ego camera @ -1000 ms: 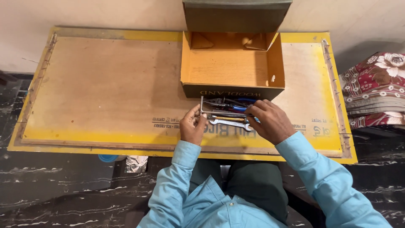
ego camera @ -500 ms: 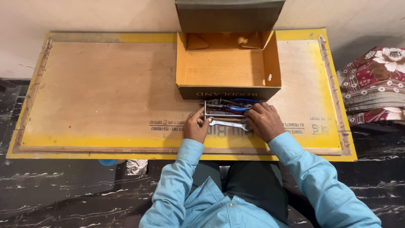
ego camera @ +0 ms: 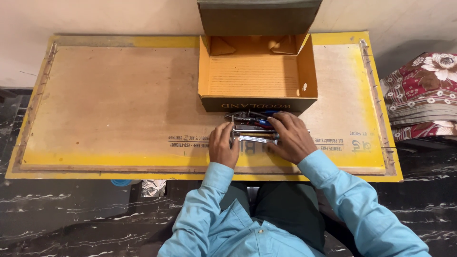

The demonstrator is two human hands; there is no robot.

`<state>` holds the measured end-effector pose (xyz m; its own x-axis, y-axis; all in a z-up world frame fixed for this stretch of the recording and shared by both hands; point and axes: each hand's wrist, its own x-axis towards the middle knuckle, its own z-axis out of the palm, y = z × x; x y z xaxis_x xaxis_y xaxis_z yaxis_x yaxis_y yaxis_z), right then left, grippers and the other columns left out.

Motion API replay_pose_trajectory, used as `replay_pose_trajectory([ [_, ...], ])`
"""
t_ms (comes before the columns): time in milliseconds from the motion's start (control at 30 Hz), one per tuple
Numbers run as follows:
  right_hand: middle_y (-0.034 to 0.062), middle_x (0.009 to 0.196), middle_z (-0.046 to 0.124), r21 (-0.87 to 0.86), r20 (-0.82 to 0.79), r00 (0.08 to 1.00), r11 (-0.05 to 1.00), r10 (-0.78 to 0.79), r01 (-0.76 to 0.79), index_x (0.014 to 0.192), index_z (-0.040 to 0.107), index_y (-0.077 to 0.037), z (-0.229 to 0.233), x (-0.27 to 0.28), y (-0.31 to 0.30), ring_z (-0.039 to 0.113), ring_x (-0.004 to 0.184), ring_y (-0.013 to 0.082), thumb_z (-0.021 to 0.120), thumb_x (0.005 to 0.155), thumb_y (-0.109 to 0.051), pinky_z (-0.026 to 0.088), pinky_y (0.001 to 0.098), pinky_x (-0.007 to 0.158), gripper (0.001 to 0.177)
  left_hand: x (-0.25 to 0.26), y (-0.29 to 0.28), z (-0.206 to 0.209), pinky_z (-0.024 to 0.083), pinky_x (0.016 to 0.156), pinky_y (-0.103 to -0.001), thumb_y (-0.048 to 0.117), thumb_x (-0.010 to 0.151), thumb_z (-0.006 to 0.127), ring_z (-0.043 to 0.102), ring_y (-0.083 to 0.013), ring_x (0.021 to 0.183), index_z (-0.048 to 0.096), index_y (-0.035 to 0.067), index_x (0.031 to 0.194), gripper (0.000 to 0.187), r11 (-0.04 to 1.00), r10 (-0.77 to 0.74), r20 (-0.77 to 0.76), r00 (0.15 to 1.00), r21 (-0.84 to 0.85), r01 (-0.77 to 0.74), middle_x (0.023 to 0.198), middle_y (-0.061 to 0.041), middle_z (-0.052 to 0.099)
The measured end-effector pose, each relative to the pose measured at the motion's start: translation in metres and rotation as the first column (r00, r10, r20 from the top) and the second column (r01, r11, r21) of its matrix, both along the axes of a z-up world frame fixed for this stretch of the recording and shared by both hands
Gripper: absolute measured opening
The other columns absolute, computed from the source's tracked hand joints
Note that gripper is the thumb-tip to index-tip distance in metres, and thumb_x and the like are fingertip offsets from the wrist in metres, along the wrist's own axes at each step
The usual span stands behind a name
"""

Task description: The person sits on the floor and organizes various hand tools from a pile on a yellow board into a cardboard box. They pick up pliers, screwdrivers, and wrenches one by one, inspect them, and place them neatly inside the box.

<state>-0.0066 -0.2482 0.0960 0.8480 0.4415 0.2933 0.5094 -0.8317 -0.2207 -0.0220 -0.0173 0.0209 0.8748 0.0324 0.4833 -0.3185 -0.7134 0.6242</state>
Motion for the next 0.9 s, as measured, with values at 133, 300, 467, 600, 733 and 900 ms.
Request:
replay_pose_trajectory([
  [133,0.0259,0.142,0.049,-0.107,-0.102,0.995,0.994,0.007,-0.018,0.144,0.046,0.000,0.006,0.007,0.009,0.046,0.133,0.0438,0.093,0.055,-0.041,0.036,0.0517,0.112,0.108,0.003,-0.004,0.009,0.044,0.111,-0.046,0.016,0.076,0.086,0.053,-0.0345,0.130,0.061,0.005,0.136,0.066,0.976,-0.151,0.011,0.988,0.161,0.147,0.139,-0.014,0.059],
  [300,0.0239,0.135,0.052,-0.212,-0.102,0.994,0.977,-0.039,0.017,0.142,0.046,0.004,0.009,0.015,0.018,0.049,0.126,0.0408,0.096,0.051,-0.043,0.042,0.0506,0.103,0.114,0.021,-0.008,0.018,0.038,0.114,-0.049,0.029,0.070,0.091,0.044,-0.0380,0.136,0.049,0.001,0.145,0.090,0.921,-0.253,-0.037,0.967,0.298,0.252,0.147,-0.020,0.049],
  [467,0.0198,0.122,0.054,-0.275,-0.158,0.986,0.961,-0.061,0.015,0.132,0.053,0.002,0.003,0.028,0.018,0.052,0.118,0.0379,0.097,0.049,-0.043,0.045,0.0486,0.102,0.104,0.028,-0.017,0.022,0.038,0.114,-0.048,0.029,0.066,0.093,0.044,-0.0363,0.137,0.047,0.002,0.148,0.098,0.904,-0.222,-0.095,0.971,0.353,0.241,0.148,-0.017,0.049],
  [600,0.0197,0.123,0.055,-0.210,-0.127,0.991,0.978,-0.040,0.013,0.128,0.057,-0.002,-0.003,0.027,0.014,0.053,0.117,0.0378,0.096,0.052,-0.039,0.047,0.0469,0.095,0.094,0.028,-0.019,0.020,0.040,0.112,-0.049,0.027,0.063,0.094,0.045,-0.0357,0.134,0.051,0.004,0.144,0.095,0.903,-0.185,-0.098,0.978,0.375,0.208,0.148,-0.016,0.049],
  [733,0.0198,0.123,0.055,-0.275,-0.138,0.989,0.961,-0.049,0.010,0.129,0.056,-0.001,-0.006,0.025,0.015,0.053,0.116,0.0374,0.097,0.051,-0.042,0.047,0.0476,0.094,0.098,0.021,-0.011,0.012,0.042,0.111,-0.048,0.025,0.064,0.094,0.048,-0.0360,0.130,0.055,0.003,0.141,0.089,0.896,-0.193,-0.112,0.975,0.385,0.221,0.145,-0.016,0.050],
  [900,0.0215,0.128,0.054,-0.450,-0.271,0.955,0.893,-0.121,-0.015,0.125,0.057,-0.001,-0.001,0.040,0.020,0.050,0.124,0.0381,0.096,0.057,-0.051,0.046,0.0486,0.100,0.093,0.015,-0.003,0.011,0.045,0.109,-0.046,0.026,0.065,0.094,0.049,-0.0356,0.128,0.057,0.001,0.138,0.086,0.909,-0.208,-0.158,0.965,0.334,0.251,0.143,-0.016,0.050],
])
